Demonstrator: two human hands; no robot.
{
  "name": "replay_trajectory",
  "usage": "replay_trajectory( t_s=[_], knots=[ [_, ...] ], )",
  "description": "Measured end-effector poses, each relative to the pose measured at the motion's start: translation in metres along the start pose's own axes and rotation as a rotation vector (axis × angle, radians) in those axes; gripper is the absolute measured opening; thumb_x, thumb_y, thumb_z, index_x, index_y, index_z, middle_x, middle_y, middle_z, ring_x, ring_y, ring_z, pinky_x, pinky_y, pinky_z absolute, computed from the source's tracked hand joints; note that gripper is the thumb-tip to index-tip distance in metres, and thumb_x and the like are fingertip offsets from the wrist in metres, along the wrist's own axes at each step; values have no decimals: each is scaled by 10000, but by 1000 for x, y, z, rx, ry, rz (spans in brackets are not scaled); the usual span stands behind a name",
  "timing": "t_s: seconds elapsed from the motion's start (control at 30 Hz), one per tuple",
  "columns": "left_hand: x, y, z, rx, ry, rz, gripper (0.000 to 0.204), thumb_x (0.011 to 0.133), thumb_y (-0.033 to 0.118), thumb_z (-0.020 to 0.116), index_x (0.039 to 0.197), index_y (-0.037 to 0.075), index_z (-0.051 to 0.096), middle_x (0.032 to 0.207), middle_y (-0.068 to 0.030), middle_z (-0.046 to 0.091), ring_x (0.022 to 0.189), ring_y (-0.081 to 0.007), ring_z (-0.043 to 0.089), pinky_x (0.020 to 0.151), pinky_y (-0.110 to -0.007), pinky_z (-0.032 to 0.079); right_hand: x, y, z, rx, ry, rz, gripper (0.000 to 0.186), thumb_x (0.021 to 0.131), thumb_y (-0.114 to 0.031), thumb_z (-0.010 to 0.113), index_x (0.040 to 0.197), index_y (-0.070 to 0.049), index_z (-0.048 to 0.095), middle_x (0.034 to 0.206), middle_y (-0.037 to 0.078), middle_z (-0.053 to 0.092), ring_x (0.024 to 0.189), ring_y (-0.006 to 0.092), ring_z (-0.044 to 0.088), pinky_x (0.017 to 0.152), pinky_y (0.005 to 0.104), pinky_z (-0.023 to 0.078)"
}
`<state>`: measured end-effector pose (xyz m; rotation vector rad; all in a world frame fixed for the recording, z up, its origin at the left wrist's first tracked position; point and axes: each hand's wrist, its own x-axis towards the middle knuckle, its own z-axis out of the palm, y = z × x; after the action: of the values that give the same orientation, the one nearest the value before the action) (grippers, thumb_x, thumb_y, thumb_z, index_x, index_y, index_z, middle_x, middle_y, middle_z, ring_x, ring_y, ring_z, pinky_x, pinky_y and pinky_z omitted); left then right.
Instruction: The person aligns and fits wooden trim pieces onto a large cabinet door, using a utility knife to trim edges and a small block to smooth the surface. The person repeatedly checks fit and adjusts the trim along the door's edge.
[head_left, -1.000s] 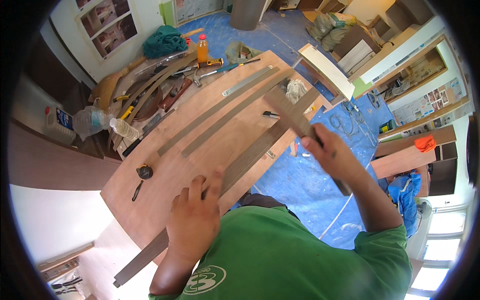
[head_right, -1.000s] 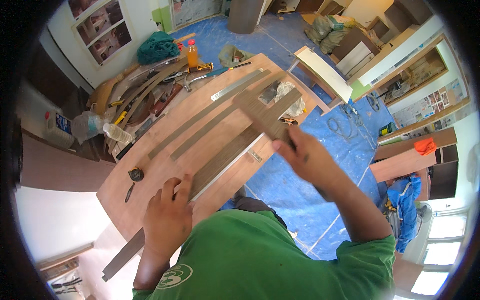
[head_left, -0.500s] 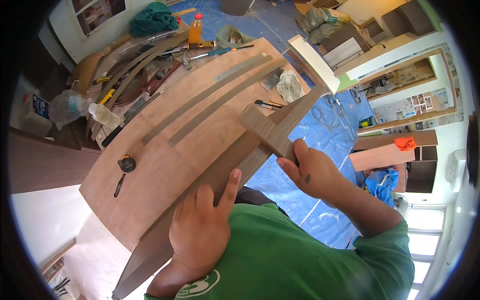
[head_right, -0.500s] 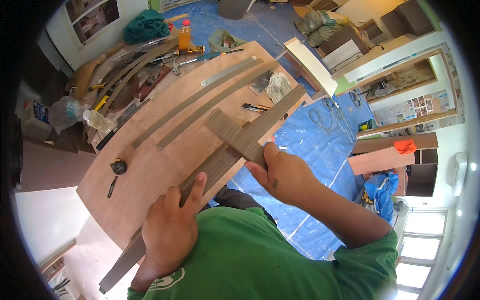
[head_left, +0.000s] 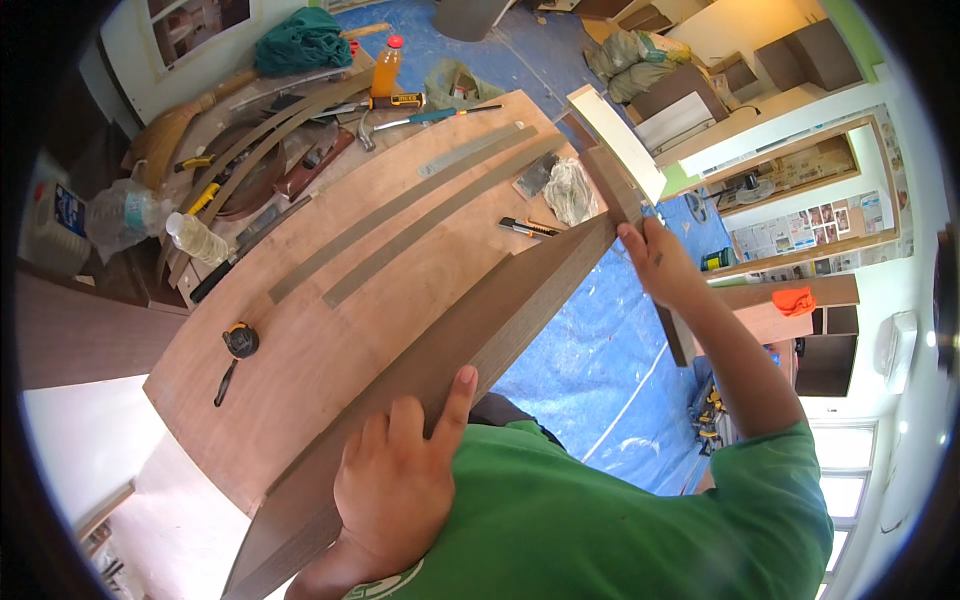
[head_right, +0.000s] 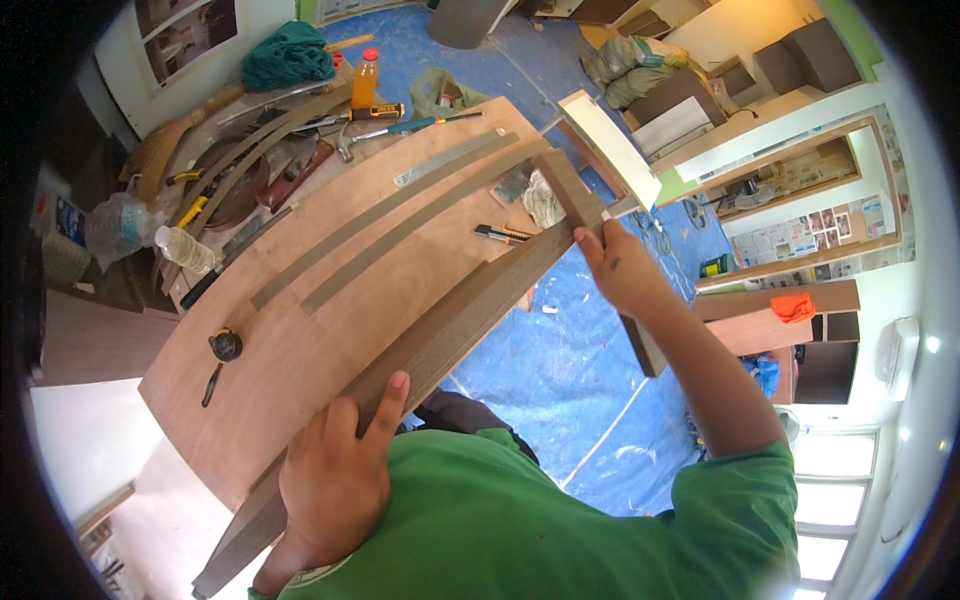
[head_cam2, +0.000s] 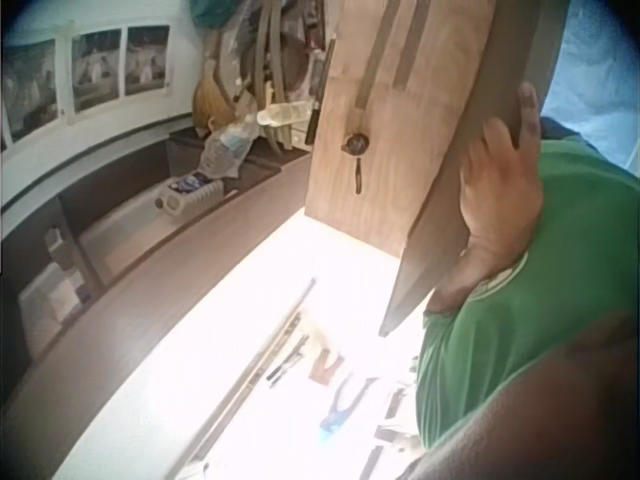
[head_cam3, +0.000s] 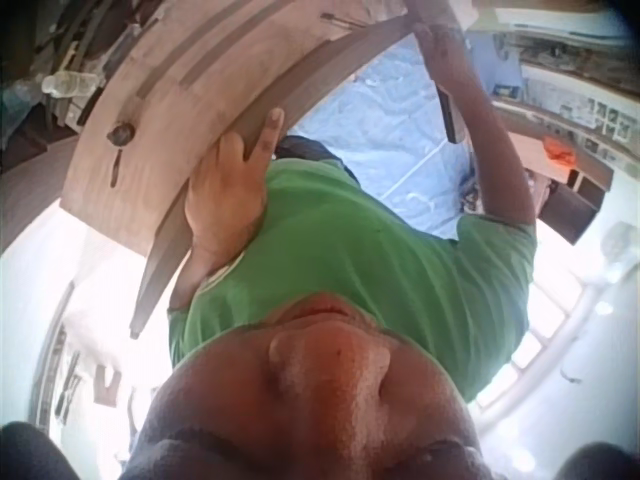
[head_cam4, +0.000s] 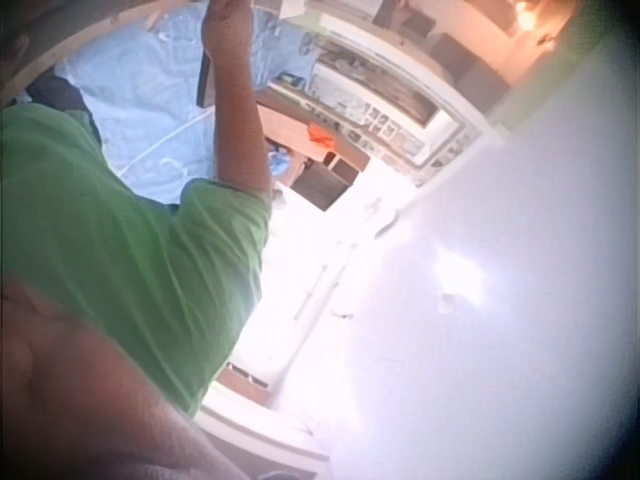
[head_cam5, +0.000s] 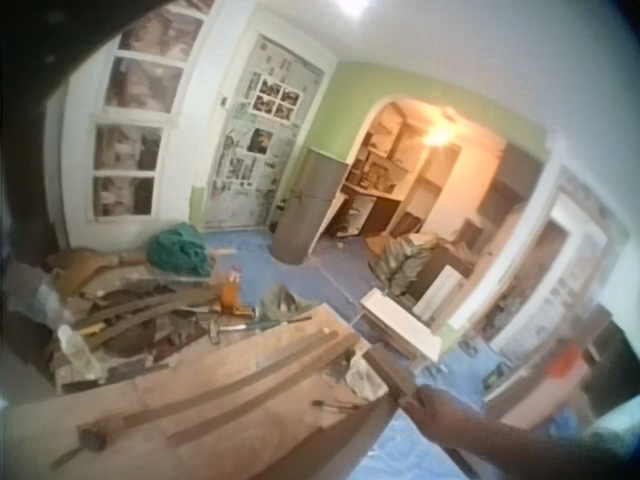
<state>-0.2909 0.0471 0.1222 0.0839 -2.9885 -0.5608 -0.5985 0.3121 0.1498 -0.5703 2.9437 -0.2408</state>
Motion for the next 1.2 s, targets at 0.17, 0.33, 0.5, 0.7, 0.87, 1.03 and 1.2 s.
replay_trajectory(
  t_s=[0.17, 0.33, 0.5, 0.7, 0.87, 1.03, 1.2],
  knots=[
    [-2, -2, -3, -42, -35, -3, 696, 897, 111, 593, 1577, 249, 542, 892, -73, 484, 706, -261, 539, 611, -399, 483, 22, 32, 5, 47, 39, 37, 639, 1079, -584, 519, 907, 30, 563, 704, 249, 618, 607, 421, 630, 604, 496, 524],
    [-2, 0, -7, -90, -72, -18, 727, 871, 73, 628, 1577, 226, 539, 939, -101, 519, 766, -300, 582, 656, -445, 506, 37, 50, -24, 414, -16, 339, 627, 1039, -664, 545, 904, -53, 578, 658, 62, 559, 482, 186, 567, 461, 353, 482],
    [-1, -4, 2, 41, 28, 29, 685, 892, 145, 593, 1568, 247, 553, 883, -54, 483, 681, -230, 526, 588, -363, 471, 3, 36, -40, 801, 61, 340, 538, 1059, -598, 572, 992, -65, 609, 682, 22, 551, 513, 139, 586, 471, 314, 484],
    [-2, -4, 2, 32, 35, 29, 677, 892, 141, 590, 1560, 248, 559, 888, -51, 486, 698, -230, 530, 602, -369, 462, -52, -12, -29, 726, -91, 99, 331, 1049, -355, 697, 1063, -43, 585, 867, 34, 655, 668, 118, 660, 593, 292, 536],
    [-3, -4, -3, -21, -8, 3, 708, 881, 106, 612, 1575, 230, 539, 955, -86, 516, 755, -269, 563, 639, -408, 475, -75, -64, -28, 216, -136, -33, 284, 977, -234, 762, 1105, -57, 582, 849, 174, 659, 721, 276, 665, 674, 416, 515],
    [-1, -3, -3, -60, -44, 0, 726, 871, 92, 632, 1579, 219, 535, 970, -93, 526, 779, -283, 578, 637, -425, 466, -77, -76, -23, 266, -119, -120, 310, 999, -251, 738, 1196, -52, 605, 861, 145, 662, 789, 222, 662, 706, 387, 516],
    [-4, -5, 0, -23, 0, 17, 710, 898, 129, 596, 1595, 233, 512, 909, -71, 484, 720, -253, 531, 614, -394, 454, -69, -52, -27, 651, -323, 121, 367, 1033, -306, 691, 1238, -15, 603, 863, 73, 654, 828, 150, 658, 721, 348, 526]
  ],
)
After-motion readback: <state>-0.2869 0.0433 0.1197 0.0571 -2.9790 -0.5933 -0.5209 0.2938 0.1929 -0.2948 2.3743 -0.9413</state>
